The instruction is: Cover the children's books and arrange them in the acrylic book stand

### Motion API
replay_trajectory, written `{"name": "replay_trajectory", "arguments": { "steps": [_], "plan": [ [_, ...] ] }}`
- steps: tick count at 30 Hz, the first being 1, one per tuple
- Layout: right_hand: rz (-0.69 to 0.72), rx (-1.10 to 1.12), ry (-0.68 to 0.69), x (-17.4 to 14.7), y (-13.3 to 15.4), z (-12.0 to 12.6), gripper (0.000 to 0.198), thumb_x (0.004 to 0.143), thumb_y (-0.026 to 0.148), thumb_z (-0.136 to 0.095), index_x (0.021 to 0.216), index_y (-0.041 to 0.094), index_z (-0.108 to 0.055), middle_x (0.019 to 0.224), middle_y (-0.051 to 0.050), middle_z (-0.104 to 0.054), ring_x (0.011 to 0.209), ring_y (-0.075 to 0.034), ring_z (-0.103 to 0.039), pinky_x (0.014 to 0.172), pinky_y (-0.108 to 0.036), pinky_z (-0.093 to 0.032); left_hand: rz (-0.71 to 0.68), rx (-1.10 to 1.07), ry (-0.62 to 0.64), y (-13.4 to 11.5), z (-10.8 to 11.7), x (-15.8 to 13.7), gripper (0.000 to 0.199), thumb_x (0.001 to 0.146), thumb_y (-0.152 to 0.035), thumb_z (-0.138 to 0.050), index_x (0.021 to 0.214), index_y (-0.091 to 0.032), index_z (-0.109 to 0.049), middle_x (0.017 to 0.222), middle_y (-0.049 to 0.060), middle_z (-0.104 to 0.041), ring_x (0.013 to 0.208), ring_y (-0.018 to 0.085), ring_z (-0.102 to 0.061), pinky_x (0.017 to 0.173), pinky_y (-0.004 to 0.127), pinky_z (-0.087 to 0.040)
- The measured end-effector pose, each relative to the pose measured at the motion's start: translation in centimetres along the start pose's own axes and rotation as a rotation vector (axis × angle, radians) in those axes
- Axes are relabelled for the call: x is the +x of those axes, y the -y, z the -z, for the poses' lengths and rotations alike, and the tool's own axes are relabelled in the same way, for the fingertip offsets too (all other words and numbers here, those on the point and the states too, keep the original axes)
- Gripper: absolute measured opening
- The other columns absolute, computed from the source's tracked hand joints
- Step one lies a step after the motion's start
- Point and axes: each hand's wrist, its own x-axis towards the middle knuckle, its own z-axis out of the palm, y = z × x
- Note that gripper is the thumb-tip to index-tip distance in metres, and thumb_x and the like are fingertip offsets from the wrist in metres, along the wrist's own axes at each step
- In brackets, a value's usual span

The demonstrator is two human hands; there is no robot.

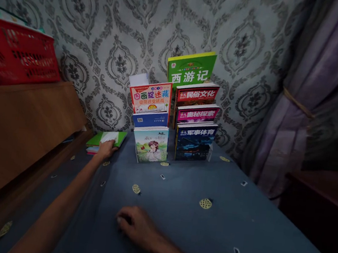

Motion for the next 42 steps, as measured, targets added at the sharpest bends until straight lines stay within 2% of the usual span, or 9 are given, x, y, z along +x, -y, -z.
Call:
{"name": "replay_trajectory", "arguments": {
  "steps": [7, 15, 20, 24, 27, 30, 36, 39, 42],
  "plan": [
    [0.032, 0.010, -0.009, 0.1, -0.4, -0.1, 0.020, 0.085, 0.024, -0.048, 0.079, 0.016, -0.065, 0.068, 0.000, -0.062, 0.061, -0.011, -0.056, 0.057, -0.020, -0.040, -0.067, 0.037, 0.000, 0.6, 1.0, -0.4, 0.040, 0.094, -0.042, -0.050, 0.121, -0.014, -0.061, 0.119, 0.019, -0.068, 0.115, 0.034, -0.059, 0.097, 0.047, -0.040],
    [0.011, 0.056, 0.033, 0.1, -0.1, 0.2, 0.017, 0.084, 0.026, -0.050, 0.078, 0.017, -0.063, 0.069, 0.001, -0.062, 0.060, -0.011, -0.057, 0.057, -0.020, -0.040, -0.134, 0.000, -0.013, 1.8, 1.5, -1.7, 0.037, 0.099, -0.040, -0.042, 0.116, -0.018, -0.066, 0.112, 0.014, -0.072, 0.107, 0.027, -0.065, 0.086, 0.033, -0.044],
    [0.010, 0.115, 0.032, 0.2, -0.4, 0.1, 0.019, 0.085, 0.032, -0.052, 0.080, 0.017, -0.063, 0.068, 0.001, -0.062, 0.059, -0.011, -0.057, 0.058, -0.021, -0.042, -0.194, -0.035, -0.051, 1.9, 2.1, -4.5, 0.035, 0.101, -0.035, -0.039, 0.118, -0.019, -0.065, 0.112, 0.011, -0.072, 0.108, 0.024, -0.064, 0.087, 0.030, -0.045],
    [0.011, 0.246, -0.019, 0.4, -0.9, 0.2, 0.029, 0.085, 0.044, -0.056, 0.090, 0.017, -0.064, 0.074, -0.001, -0.064, 0.059, -0.012, -0.058, 0.057, -0.023, -0.044, -0.255, -0.053, -0.053, 1.2, 1.6, -8.8, 0.031, 0.100, -0.036, -0.042, 0.119, -0.022, -0.063, 0.117, 0.008, -0.070, 0.108, 0.022, -0.064, 0.091, 0.029, -0.045],
    [-0.002, 0.294, -0.101, 0.5, -1.1, 0.4, 0.038, 0.084, 0.052, -0.057, 0.099, 0.017, -0.064, 0.076, -0.003, -0.064, 0.063, -0.015, -0.059, 0.054, -0.024, -0.045, -0.321, -0.057, -0.045, 0.1, 0.7, -12.9, 0.029, 0.100, -0.034, -0.044, 0.119, -0.023, -0.062, 0.118, 0.007, -0.069, 0.108, 0.022, -0.064, 0.093, 0.031, -0.046],
    [0.042, 0.195, -0.196, 0.3, -1.1, 0.7, 0.038, 0.087, 0.049, -0.054, 0.104, 0.017, -0.066, 0.082, -0.005, -0.067, 0.072, -0.018, -0.062, 0.058, -0.027, -0.049, -0.363, -0.055, -0.028, -1.2, 0.6, -16.8, 0.025, 0.099, -0.031, -0.047, 0.119, -0.024, -0.060, 0.121, 0.007, -0.068, 0.111, 0.021, -0.063, 0.094, 0.031, -0.047],
    [0.306, -0.084, -0.382, 0.0, 0.4, 1.6, 0.028, 0.092, 0.035, -0.048, 0.101, 0.020, -0.069, 0.100, -0.008, -0.070, 0.091, -0.021, -0.064, 0.080, -0.032, -0.052, -0.415, -0.002, 0.048, -5.3, 2.9, -23.0, 0.020, 0.098, -0.034, -0.050, 0.110, -0.023, -0.061, 0.108, 0.005, -0.071, 0.100, 0.020, -0.067, 0.084, 0.030, -0.051],
    [0.364, -0.137, -0.374, 0.3, 1.2, 2.4, 0.026, 0.093, 0.032, -0.046, 0.101, 0.019, -0.067, 0.101, -0.009, -0.070, 0.096, -0.021, -0.064, 0.088, -0.034, -0.050, -0.478, 0.019, 0.032, -9.0, 3.2, -25.4, 0.028, 0.096, -0.043, -0.050, 0.110, -0.021, -0.061, 0.099, 0.006, -0.071, 0.091, 0.022, -0.067, 0.074, 0.032, -0.053],
    [0.331, -0.204, -0.280, 1.0, 1.0, 3.0, 0.027, 0.094, 0.034, -0.046, 0.106, 0.019, -0.066, 0.107, -0.009, -0.070, 0.101, -0.022, -0.064, 0.093, -0.037, -0.049, -0.605, -0.056, -0.025, -12.4, 2.9, -27.1, 0.042, 0.092, -0.055, -0.050, 0.108, -0.020, -0.063, 0.102, 0.010, -0.071, 0.091, 0.025, -0.066, 0.071, 0.035, -0.055]
  ]
}}
